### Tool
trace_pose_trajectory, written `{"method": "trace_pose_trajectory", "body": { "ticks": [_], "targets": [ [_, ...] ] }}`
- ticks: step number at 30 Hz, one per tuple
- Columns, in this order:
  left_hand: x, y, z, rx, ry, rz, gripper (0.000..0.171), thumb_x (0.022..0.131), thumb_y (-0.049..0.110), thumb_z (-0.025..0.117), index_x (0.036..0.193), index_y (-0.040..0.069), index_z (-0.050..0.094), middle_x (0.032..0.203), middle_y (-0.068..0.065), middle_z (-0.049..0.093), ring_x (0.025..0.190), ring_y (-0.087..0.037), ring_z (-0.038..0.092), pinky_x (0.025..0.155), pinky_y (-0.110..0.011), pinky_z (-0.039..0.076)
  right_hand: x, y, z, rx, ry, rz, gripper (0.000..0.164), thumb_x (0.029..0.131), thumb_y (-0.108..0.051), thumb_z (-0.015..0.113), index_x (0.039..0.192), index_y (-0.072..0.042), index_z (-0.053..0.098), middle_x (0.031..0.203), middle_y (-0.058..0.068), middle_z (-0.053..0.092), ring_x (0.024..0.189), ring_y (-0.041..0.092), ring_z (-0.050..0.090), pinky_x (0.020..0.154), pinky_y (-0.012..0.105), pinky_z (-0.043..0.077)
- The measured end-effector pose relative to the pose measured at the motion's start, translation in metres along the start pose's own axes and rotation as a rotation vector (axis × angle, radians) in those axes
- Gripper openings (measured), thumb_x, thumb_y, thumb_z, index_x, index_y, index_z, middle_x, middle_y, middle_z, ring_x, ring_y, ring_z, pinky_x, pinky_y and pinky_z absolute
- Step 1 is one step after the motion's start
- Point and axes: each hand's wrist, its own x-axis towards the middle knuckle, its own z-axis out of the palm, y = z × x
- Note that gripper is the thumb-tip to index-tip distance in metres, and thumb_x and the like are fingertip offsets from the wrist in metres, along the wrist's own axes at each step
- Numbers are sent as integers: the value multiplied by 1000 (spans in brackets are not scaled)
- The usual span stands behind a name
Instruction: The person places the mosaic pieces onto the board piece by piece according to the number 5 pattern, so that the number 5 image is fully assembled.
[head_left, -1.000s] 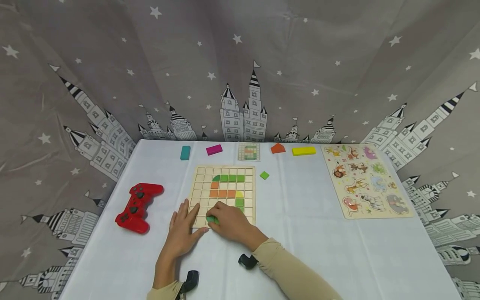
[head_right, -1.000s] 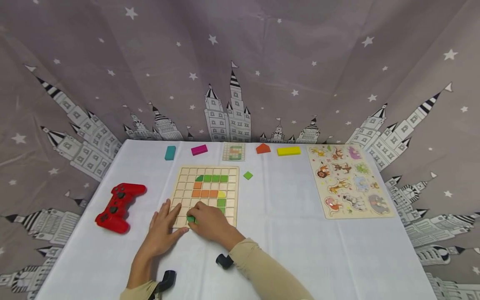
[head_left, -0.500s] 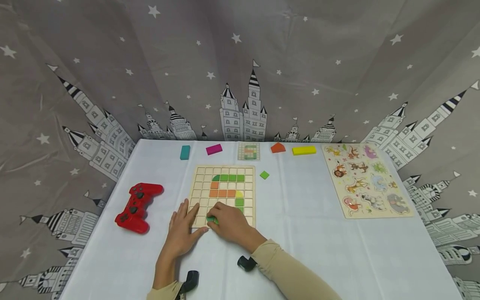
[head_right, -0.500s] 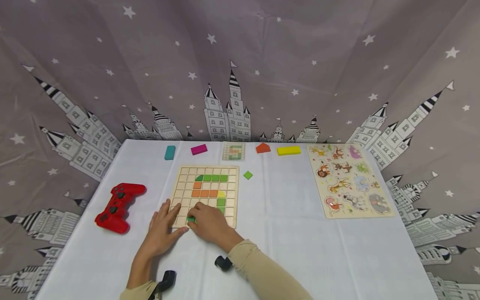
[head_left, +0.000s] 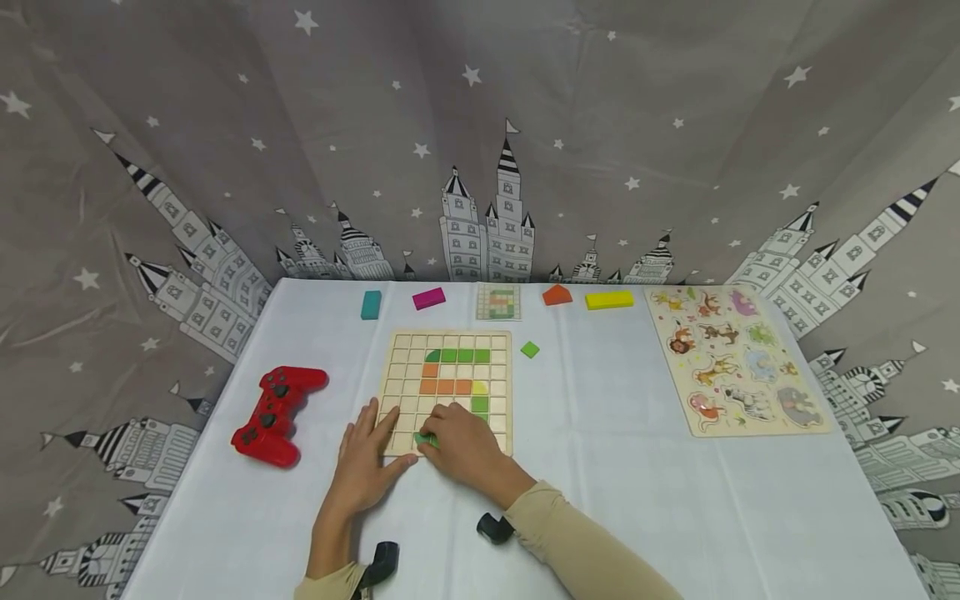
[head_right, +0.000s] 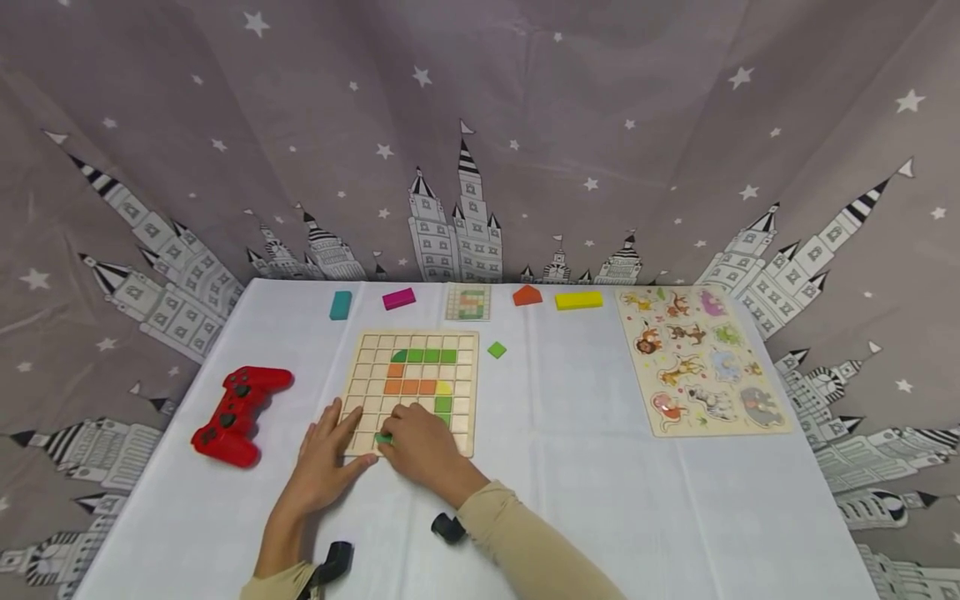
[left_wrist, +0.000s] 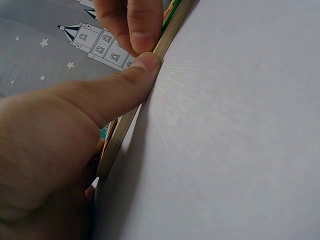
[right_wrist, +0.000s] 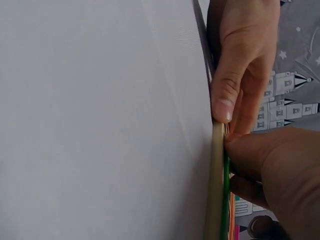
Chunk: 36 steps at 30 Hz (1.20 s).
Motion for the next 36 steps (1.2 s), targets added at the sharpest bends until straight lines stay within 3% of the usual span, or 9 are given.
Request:
{"method": "trace_pose_trajectory", "body": {
  "ticks": [3,6,12,17,21,26,36],
  "targets": [
    [-1,1,0,2,-4,-6,89,86,33,81,159,9,35,171,-24,9,158,-44,4,128,-60,1,-4,7,-4,44,-22,19,23,94,-45,71,106,-27,79,105,-11,70,88,7,61,70,17,52],
    [-2,2,-1,0,-2,-10,89,86,34,81,159,9,36,171,-24,9,158,-44,4,128,-60,1,-9,22,-13,133,-28,66,28,94,-46,70,110,-24,78,109,-8,71,97,11,64,84,25,56],
    [-3,5,-2,-5,19,-11,89,85,33,82,158,8,37,170,-23,11,158,-44,5,128,-59,2,-18,78,-28,305,34,246,30,96,-38,71,116,-17,76,113,-2,70,109,19,65,97,38,54],
    [-3,5,-3,-4,8,-24,90,85,32,82,159,8,35,171,-23,9,159,-43,4,128,-59,1,-11,127,-33,351,107,431,36,96,-32,72,126,-13,71,123,5,68,114,24,65,102,42,53],
    [-3,5,-2,-12,-7,-35,90,86,33,81,159,9,35,171,-22,8,159,-43,3,129,-58,1,-3,155,-35,325,121,515,45,95,-29,73,135,-10,64,133,11,64,121,28,62,107,43,50],
    [-4,6,-1,-23,-1,-41,91,84,33,83,158,9,37,171,-23,10,159,-43,4,128,-58,2,6,166,-38,295,76,559,54,96,-30,72,143,-8,57,143,14,58,134,31,56,116,45,44],
    [-1,4,0,-20,-11,-36,91,86,34,82,160,10,34,172,-20,8,159,-42,2,129,-58,1,14,165,-37,221,75,578,41,98,-25,70,135,-8,65,131,13,65,121,30,64,106,45,51]
  ]
}}
